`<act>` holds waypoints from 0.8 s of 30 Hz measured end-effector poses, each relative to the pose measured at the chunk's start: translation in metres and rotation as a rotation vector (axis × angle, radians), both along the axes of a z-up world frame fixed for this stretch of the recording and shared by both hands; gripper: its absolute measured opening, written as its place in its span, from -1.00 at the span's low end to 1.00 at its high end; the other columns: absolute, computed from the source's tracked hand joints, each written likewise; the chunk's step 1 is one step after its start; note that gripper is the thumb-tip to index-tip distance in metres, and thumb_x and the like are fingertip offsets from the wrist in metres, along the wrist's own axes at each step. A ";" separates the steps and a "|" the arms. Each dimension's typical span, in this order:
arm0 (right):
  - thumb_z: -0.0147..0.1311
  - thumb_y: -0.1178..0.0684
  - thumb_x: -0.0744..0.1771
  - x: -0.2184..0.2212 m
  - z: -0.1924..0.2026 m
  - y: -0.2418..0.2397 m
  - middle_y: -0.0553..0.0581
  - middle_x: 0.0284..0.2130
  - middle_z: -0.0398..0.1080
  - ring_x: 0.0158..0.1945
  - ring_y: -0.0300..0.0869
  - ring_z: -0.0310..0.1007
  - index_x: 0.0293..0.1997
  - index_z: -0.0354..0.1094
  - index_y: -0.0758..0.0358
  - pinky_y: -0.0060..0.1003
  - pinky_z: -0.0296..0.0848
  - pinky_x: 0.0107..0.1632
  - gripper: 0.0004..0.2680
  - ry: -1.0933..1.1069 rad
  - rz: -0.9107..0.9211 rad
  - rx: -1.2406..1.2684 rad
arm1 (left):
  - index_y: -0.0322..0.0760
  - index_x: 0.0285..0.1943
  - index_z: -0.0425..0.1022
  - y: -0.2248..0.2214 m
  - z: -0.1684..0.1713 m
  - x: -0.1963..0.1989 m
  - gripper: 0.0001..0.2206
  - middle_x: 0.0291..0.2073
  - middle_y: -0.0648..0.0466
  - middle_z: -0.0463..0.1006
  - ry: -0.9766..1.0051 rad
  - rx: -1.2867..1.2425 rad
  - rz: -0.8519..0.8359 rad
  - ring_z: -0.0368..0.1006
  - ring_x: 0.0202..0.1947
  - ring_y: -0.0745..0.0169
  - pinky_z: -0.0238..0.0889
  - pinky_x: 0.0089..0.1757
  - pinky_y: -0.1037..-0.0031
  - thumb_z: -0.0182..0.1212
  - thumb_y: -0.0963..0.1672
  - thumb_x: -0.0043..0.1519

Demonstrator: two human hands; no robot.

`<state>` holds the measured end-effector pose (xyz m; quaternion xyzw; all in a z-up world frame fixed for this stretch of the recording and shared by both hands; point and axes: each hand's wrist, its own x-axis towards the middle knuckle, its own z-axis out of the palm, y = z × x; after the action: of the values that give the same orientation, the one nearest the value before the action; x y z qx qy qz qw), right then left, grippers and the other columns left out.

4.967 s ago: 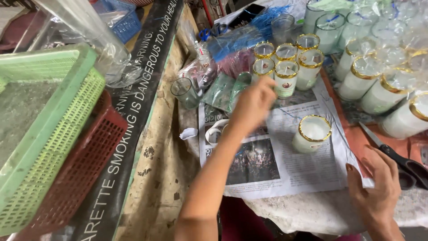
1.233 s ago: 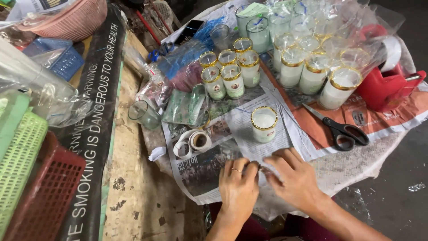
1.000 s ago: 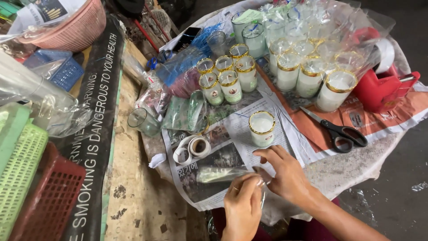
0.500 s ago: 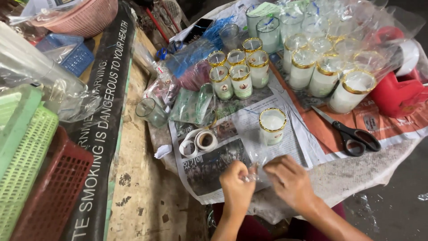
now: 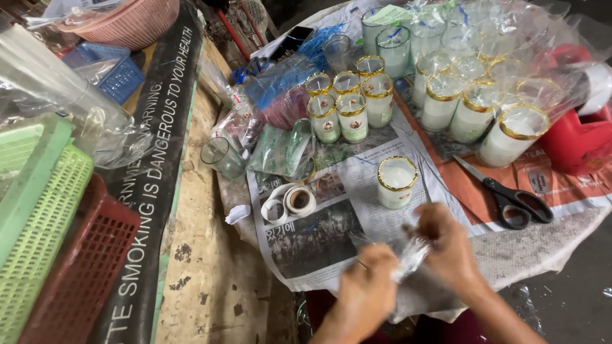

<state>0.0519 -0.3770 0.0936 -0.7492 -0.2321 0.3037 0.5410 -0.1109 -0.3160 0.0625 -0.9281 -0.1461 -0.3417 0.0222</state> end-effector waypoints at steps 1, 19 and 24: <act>0.32 0.36 0.19 0.014 -0.016 -0.001 0.26 -0.38 0.48 -0.12 -0.01 0.69 0.02 0.29 0.30 -0.16 0.69 -0.06 -0.64 -0.001 0.003 0.002 | -0.22 0.02 0.28 0.002 0.017 -0.003 -0.64 -0.03 -0.08 0.57 -0.001 0.002 0.003 0.45 -0.43 0.26 0.23 -0.46 0.55 0.19 -0.27 0.06; 0.29 -0.08 0.17 0.066 0.015 0.047 0.13 0.03 0.39 -0.12 0.26 0.54 0.36 0.23 -0.14 0.18 0.57 -0.07 -0.42 -1.055 0.397 -0.127 | -0.41 0.14 0.51 0.107 0.036 0.000 -0.57 0.08 -0.09 0.52 0.151 0.010 0.182 0.56 -0.21 -0.17 0.53 -0.27 0.19 0.28 -0.29 0.03; 0.26 0.34 0.22 0.059 0.032 0.002 0.39 0.13 0.18 0.13 0.05 0.31 0.50 0.08 0.43 -0.06 0.46 0.09 -0.37 -0.514 0.121 0.512 | -0.24 0.26 0.46 0.102 0.045 0.022 -0.54 0.11 -0.07 0.54 0.309 -0.835 0.010 0.55 0.02 -0.22 0.46 -0.07 0.12 0.11 -0.25 0.11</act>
<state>0.1113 -0.3752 0.1251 -0.6261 -0.4729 0.0691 0.6161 -0.0890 -0.2137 0.1078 -0.8971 -0.2710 -0.1105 -0.3311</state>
